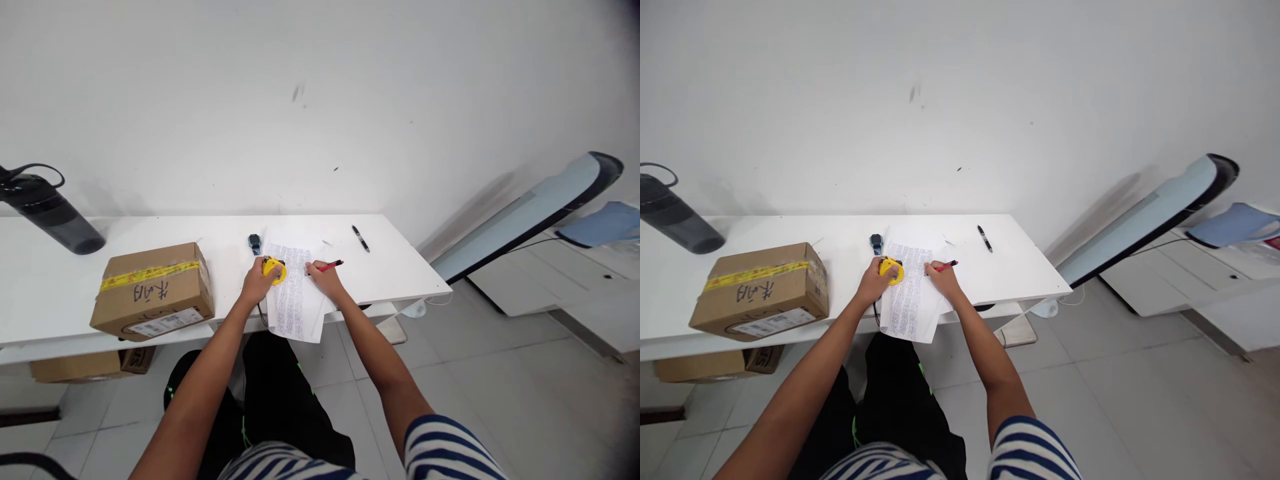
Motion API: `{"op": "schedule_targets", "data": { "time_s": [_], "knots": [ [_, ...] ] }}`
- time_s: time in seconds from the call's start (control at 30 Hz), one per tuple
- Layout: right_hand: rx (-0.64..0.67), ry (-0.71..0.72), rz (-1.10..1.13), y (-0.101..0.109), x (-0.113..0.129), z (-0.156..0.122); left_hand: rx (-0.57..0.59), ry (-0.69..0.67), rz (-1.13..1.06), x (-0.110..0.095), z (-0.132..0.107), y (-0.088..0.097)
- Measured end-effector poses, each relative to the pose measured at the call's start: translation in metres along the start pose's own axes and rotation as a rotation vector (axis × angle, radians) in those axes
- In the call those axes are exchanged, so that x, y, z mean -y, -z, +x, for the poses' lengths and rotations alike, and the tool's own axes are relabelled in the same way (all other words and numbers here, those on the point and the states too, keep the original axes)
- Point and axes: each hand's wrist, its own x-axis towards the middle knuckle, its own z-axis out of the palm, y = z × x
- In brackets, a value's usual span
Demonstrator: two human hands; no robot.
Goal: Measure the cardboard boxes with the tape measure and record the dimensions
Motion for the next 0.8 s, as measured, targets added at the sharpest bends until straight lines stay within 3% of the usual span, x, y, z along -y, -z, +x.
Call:
{"op": "schedule_targets", "data": {
  "time_s": [0.8],
  "knots": [
    [-0.075,0.029,0.009,0.0005,-0.0088,0.0010,0.003,0.011,-0.017,-0.0009,-0.0017,-0.0008]
  ]
}}
